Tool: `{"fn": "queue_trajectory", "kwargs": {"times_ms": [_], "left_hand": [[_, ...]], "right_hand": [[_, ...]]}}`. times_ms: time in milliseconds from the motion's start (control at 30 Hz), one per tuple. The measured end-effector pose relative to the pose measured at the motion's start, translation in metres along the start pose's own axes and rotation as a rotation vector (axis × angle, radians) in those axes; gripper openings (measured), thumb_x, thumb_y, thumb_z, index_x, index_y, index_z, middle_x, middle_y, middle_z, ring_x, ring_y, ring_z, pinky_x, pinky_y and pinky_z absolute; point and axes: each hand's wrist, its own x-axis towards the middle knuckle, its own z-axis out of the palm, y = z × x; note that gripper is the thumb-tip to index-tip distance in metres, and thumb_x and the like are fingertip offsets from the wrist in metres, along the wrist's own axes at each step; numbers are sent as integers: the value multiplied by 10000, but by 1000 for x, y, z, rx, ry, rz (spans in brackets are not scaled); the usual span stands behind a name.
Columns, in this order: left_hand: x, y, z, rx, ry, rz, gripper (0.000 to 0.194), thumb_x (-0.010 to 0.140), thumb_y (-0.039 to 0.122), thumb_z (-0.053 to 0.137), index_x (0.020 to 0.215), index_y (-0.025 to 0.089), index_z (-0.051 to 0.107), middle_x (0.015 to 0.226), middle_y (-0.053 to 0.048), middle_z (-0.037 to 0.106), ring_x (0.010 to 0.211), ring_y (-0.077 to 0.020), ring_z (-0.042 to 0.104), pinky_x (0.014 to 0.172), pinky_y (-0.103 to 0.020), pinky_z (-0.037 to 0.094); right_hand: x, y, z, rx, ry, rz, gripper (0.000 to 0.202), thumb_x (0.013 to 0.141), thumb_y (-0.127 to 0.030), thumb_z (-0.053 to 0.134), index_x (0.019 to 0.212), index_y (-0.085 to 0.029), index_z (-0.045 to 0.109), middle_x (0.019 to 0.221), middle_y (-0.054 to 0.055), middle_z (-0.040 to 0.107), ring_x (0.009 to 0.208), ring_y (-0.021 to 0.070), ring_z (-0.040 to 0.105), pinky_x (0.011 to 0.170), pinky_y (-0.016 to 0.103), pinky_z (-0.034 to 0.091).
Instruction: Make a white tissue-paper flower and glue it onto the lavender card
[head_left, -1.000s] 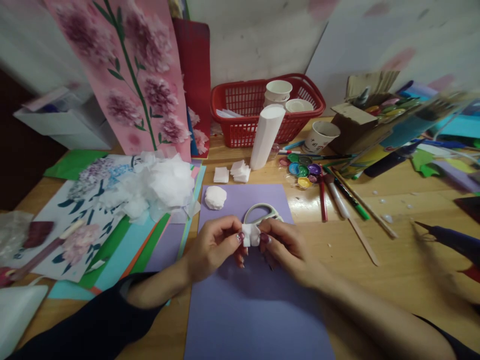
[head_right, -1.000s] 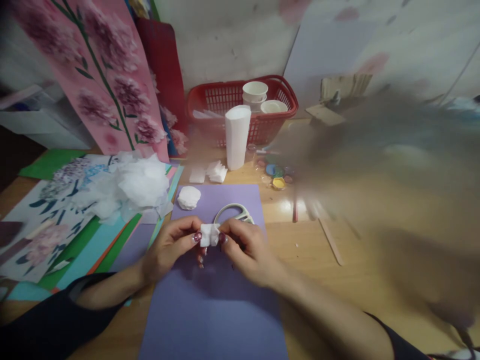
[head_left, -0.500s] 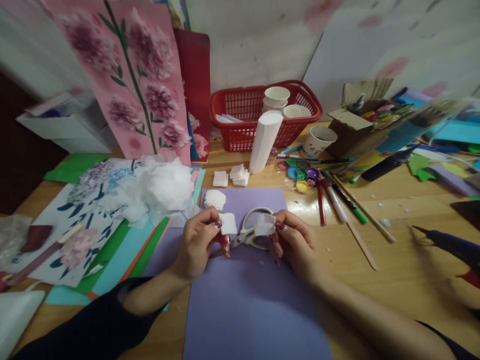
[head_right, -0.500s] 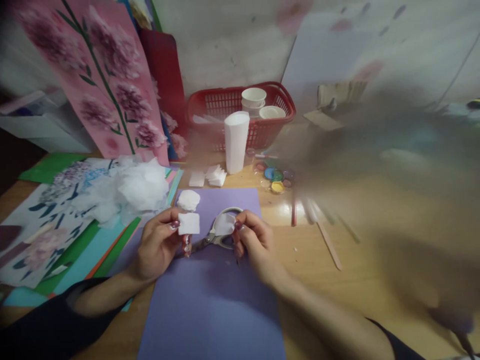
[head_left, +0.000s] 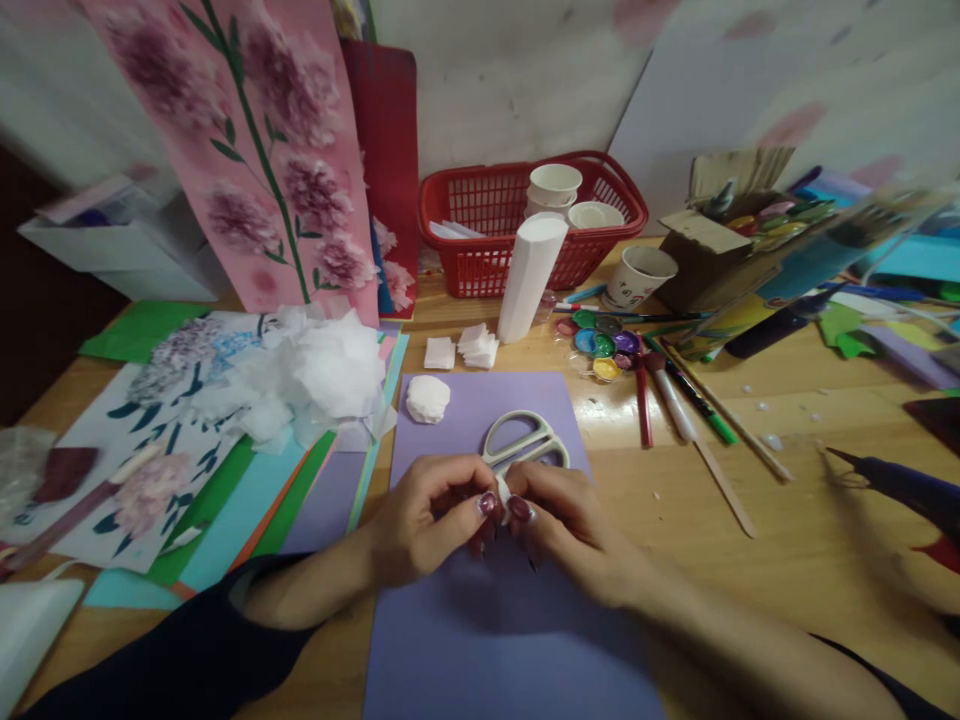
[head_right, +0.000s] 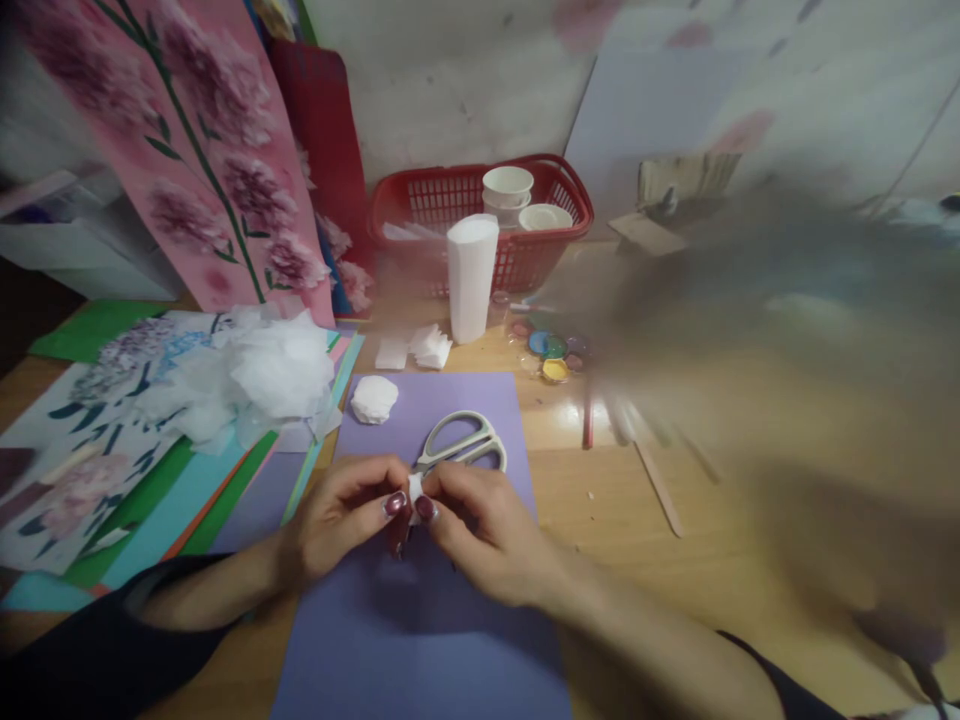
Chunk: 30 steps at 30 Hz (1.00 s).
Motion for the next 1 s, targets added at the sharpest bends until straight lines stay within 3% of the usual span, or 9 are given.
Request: {"fn": "queue_trajectory", "kwargs": {"times_ms": [467, 767, 1000], "left_hand": [[1, -2, -1, 4, 0, -52, 155, 867, 245, 519, 754, 146, 556, 650, -3, 569, 553, -103, 555, 547, -198, 459], [1, 2, 0, 63, 14, -33, 191, 866, 266, 513, 730, 142, 560, 627, -7, 564, 530, -105, 552, 521, -198, 446], [2, 2, 1, 99, 56, -17, 175, 847, 249, 522, 717, 140, 569, 624, -7, 569, 539, -108, 559, 527, -204, 467]], "right_hand": [[1, 1, -1, -79, -6, -20, 254, 965, -265, 412, 757, -175, 526, 618, -23, 514, 553, 97, 453, 555, 225, 369], [1, 1, -1, -60, -28, 10, 257, 954, -332, 445, 779, -173, 547, 643, -3, 554, 554, 104, 463, 527, 227, 372], [1, 1, -2, -89, -5, -22, 232, 943, -231, 396, 742, -189, 504, 595, -25, 509, 546, 104, 463, 540, 229, 370]]}}
